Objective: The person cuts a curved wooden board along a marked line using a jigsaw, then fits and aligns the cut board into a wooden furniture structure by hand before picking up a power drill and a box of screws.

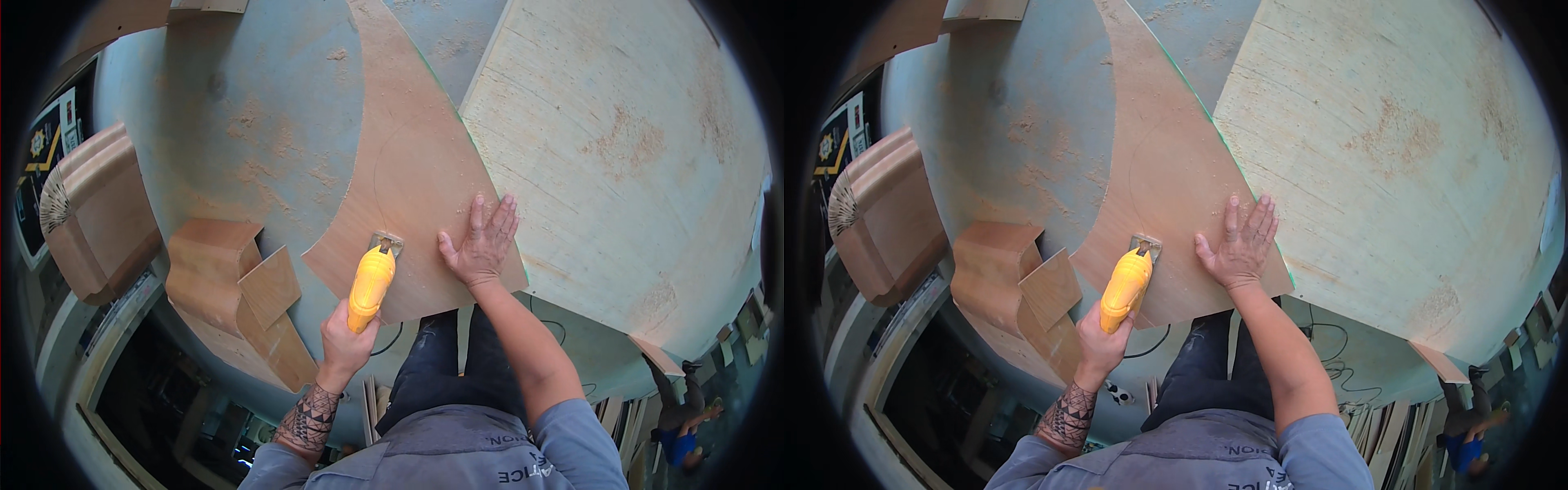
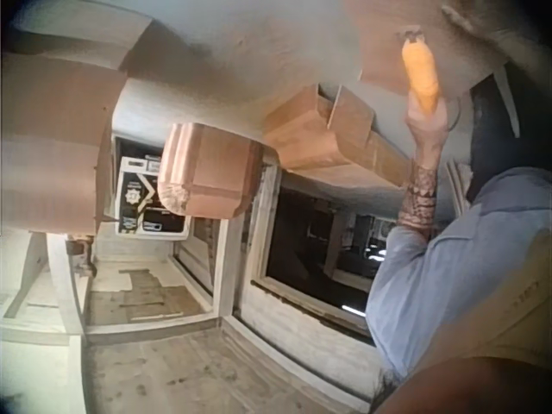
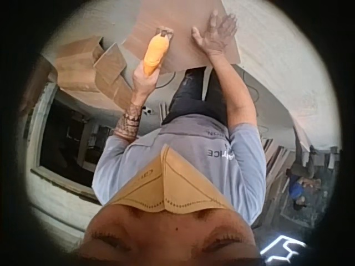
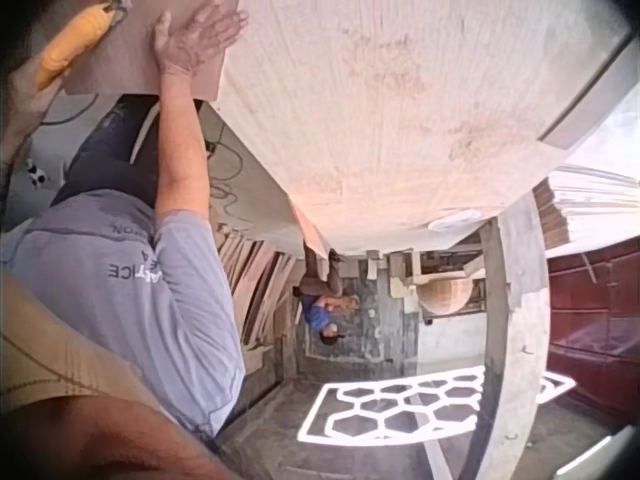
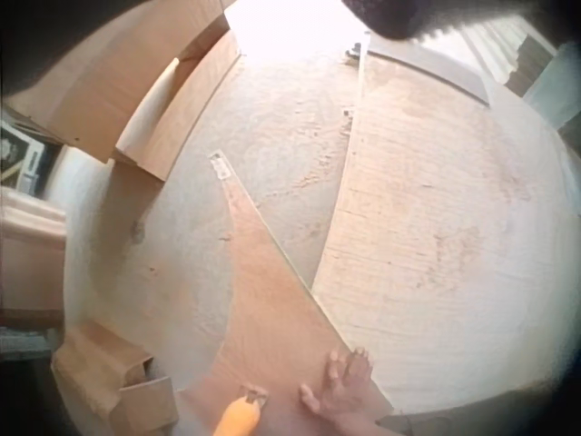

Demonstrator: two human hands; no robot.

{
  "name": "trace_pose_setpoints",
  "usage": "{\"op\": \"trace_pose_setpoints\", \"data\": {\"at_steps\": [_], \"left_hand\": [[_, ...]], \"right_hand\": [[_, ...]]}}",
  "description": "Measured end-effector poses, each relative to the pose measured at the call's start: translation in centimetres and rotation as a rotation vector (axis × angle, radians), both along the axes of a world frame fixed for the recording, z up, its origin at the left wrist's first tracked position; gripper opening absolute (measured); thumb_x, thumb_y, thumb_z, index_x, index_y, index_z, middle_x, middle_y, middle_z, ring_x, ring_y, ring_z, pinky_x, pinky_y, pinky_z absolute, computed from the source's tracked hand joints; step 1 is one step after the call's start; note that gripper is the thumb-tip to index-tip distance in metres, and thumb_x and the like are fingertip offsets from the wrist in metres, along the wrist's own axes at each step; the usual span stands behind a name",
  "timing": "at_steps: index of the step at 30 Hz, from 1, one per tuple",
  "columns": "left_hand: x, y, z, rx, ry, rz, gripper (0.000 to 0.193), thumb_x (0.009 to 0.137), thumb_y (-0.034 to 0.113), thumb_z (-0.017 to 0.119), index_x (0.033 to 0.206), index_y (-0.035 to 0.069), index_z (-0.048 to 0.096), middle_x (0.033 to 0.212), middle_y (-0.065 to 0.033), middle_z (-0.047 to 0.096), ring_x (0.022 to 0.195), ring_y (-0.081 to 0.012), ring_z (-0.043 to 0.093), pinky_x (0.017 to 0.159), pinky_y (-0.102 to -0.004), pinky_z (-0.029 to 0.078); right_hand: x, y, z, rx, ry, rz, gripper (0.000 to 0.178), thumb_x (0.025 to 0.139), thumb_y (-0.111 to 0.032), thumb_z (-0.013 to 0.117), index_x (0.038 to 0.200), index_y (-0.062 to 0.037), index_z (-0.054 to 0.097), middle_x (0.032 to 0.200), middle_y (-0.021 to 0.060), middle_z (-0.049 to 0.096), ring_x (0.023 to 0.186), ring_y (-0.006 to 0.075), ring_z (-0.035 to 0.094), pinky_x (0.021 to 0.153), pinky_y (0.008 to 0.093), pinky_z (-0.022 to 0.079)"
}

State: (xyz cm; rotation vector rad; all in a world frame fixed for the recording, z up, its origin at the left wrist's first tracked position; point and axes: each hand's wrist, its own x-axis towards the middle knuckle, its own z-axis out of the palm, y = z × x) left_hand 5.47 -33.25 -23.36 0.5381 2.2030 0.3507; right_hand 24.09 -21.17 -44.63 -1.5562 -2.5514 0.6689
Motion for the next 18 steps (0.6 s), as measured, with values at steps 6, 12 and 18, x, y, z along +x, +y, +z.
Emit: {"op": "trace_pose_setpoints", "data": {"at_steps": [6, 12, 18], "left_hand": [[0.8, 0.1, -0.4, 0.043, 0.033, 0.071, 0.023, 0.09, 0.014, 0.082, 0.101, -0.001, 0.069, 0.086, -0.0196, 0.076, 0.081, -0.0349, 0.079, 0.07, -0.0407, 0.059], [1.5, 0.0, -0.8, 0.068, 0.017, 0.146, 0.023, 0.09, 0.014, 0.082, 0.102, -0.001, 0.068, 0.086, -0.0198, 0.076, 0.081, -0.0356, 0.078, 0.07, -0.0414, 0.058], [1.4, 0.5, -0.6, 0.019, -0.055, 0.19, 0.028, 0.093, 0.011, 0.079, 0.117, -0.003, 0.072, 0.1, -0.0158, 0.079, 0.092, -0.0258, 0.079, 0.081, -0.0364, 0.059]], "right_hand": [[0.0, 0.2, 0.0, -0.019, 0.002, 0.01, 0.116, 0.086, -0.067, 0.07, 0.174, -0.0195, 0.012, 0.173, 0.0384, 0.009, 0.161, 0.055, 0.011, 0.129, 0.0659, 0.012], [0.1, 0.3, 0.0, -0.011, 0.003, 0.029, 0.115, 0.087, -0.067, 0.07, 0.175, -0.0193, 0.012, 0.172, 0.0391, 0.008, 0.161, 0.0564, 0.01, 0.128, 0.0674, 0.011], [0.3, 0.4, -0.1, -0.002, -0.018, 0.04, 0.113, 0.088, -0.067, 0.068, 0.175, -0.019, 0.013, 0.172, 0.0388, 0.009, 0.161, 0.0569, 0.011, 0.127, 0.069, 0.013]]}}
